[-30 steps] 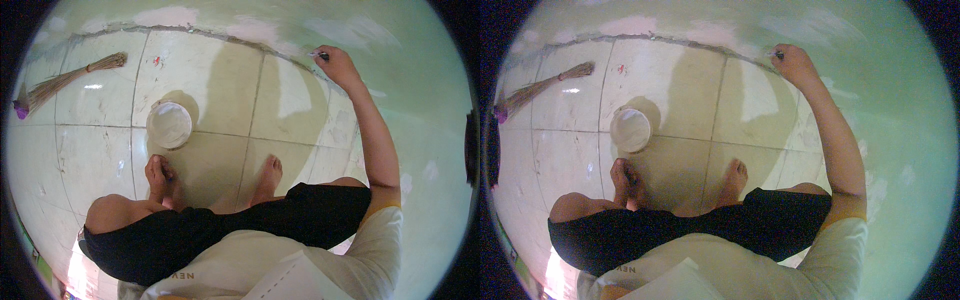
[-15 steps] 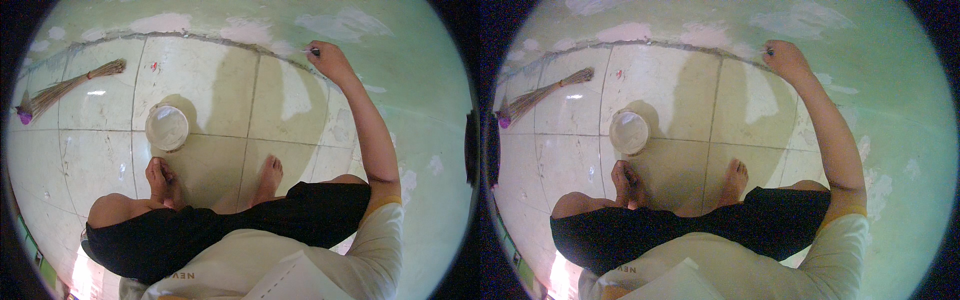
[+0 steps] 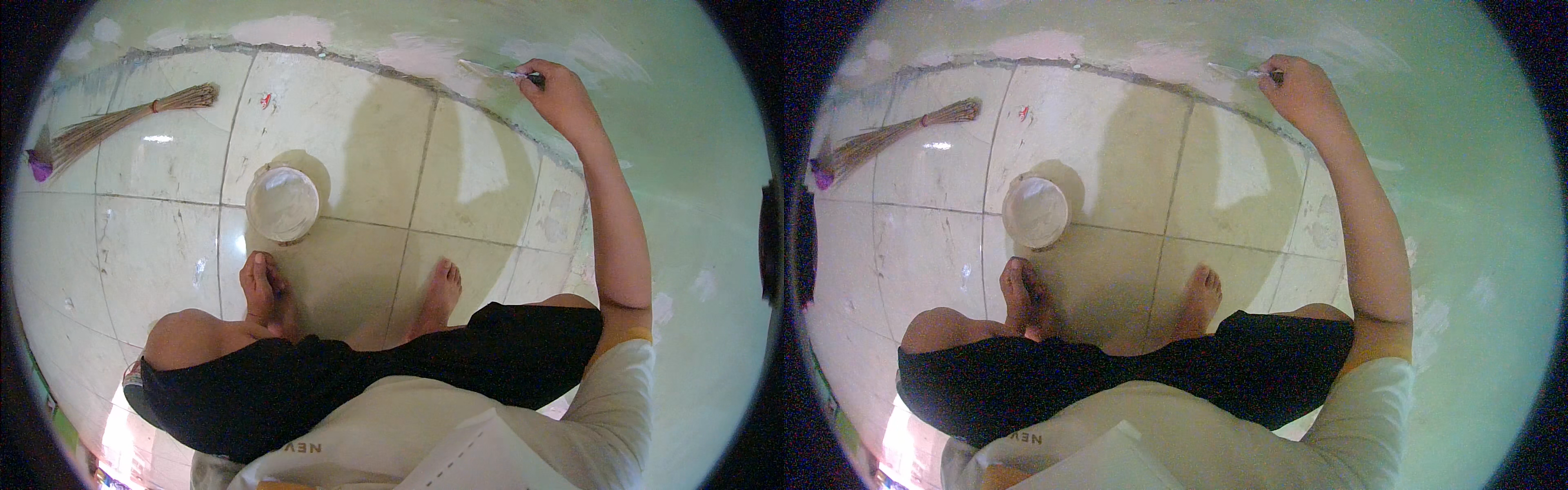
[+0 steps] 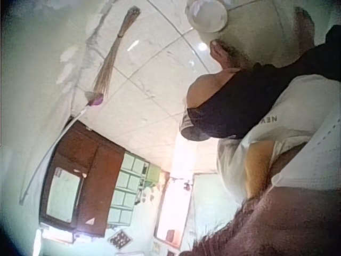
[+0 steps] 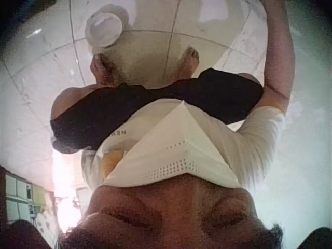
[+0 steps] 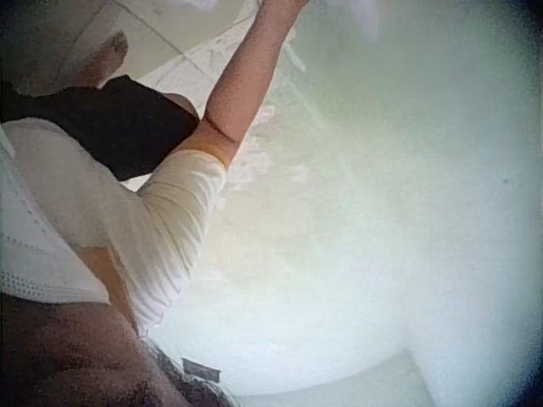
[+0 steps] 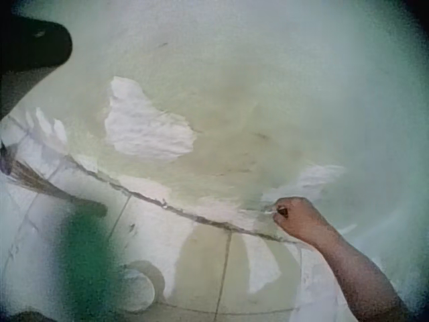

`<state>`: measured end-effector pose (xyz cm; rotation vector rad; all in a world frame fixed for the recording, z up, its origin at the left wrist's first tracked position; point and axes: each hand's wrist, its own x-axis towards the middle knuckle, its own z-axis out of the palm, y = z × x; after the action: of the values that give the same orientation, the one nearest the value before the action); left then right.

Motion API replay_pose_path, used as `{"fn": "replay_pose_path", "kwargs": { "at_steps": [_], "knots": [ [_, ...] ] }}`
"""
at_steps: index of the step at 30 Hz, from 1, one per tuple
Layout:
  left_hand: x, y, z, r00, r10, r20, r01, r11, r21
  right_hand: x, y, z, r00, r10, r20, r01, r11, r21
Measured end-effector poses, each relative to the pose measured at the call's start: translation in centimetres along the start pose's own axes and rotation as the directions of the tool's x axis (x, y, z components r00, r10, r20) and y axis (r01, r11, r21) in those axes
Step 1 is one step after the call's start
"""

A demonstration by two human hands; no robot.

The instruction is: The person applies white putty to cracks and holes in a green wall using a putty knife, dipping the tool into a container of filler to reload it.

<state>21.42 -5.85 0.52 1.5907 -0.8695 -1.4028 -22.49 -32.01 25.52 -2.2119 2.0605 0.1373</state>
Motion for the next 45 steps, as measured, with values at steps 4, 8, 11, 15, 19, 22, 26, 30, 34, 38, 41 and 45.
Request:
{"fn": "replay_pose_path", "kwargs": {
  "at_steps": [4, 8, 11, 15, 19, 22, 26, 30, 34, 38, 41, 45],
  "knots": [
    [0.0, 0.0, 0.8, 0.998, -0.059, 0.006, 0.059, 0.993, -0.098, 0.6, 0.4, 3.1, 0.999, -0.039, 0.029, 0.041, 0.997, -0.065],
    [0.1, -0.2, 0.5, 0.998, -0.065, 0.023, 0.068, 0.988, -0.141, 1.9, 0.4, 6.4, 0.998, 0.008, 0.063, -0.004, 0.998, -0.060],
    [0.1, -0.5, 0.5, 0.994, -0.111, 0.025, 0.113, 0.983, -0.142, 2.0, 0.7, 6.0, 1.000, 0.017, 0.021, -0.015, 0.997, -0.079],
    [0.2, 0.0, 0.1, 0.997, -0.074, 0.023, 0.075, 0.993, -0.091, 0.0, 0.4, 1.3, 0.998, 0.037, -0.045, -0.039, 0.998, -0.045],
    [0.0, 1.0, 0.5, 0.999, -0.037, 0.036, 0.041, 0.993, -0.110, -2.9, -1.5, -3.3, 0.996, 0.058, -0.062, -0.056, 0.998, 0.032],
    [0.2, 0.7, 0.3, 0.999, -0.022, 0.045, 0.026, 0.996, -0.087, -3.5, -2.1, -2.4, 1.000, 0.022, -0.005, -0.022, 1.000, -0.022],
    [0.2, 0.6, 0.7, 0.999, 0.001, 0.052, 0.003, 0.998, -0.062, -3.1, -0.6, 2.5, 1.000, 0.006, 0.015, -0.004, 0.993, -0.119],
    [0.2, 1.4, 0.7, 0.999, -0.002, 0.032, 0.003, 1.000, -0.029, -2.2, 0.1, 4.7, 1.000, -0.010, -0.018, 0.007, 0.992, -0.129],
    [0.0, 1.1, 0.6, 1.000, -0.029, -0.001, 0.029, 0.998, -0.055, -1.8, -0.8, 4.8, 0.999, -0.004, -0.044, -0.001, 0.992, -0.126],
    [0.1, 0.4, 1.0, 0.998, -0.056, 0.006, 0.057, 0.997, -0.055, -3.2, -0.6, 3.7, 0.994, 0.015, -0.105, -0.036, 0.978, -0.207],
    [0.2, -0.3, 0.3, 0.998, -0.065, 0.028, 0.068, 0.991, -0.116, -5.3, -2.8, 0.5, 0.992, 0.017, -0.123, -0.048, 0.967, -0.251],
    [-0.1, -0.2, 0.8, 0.991, -0.131, 0.029, 0.135, 0.955, -0.263, -7.0, -5.2, -1.6, 0.996, -0.033, -0.087, 0.012, 0.972, -0.235]
  ]
}}
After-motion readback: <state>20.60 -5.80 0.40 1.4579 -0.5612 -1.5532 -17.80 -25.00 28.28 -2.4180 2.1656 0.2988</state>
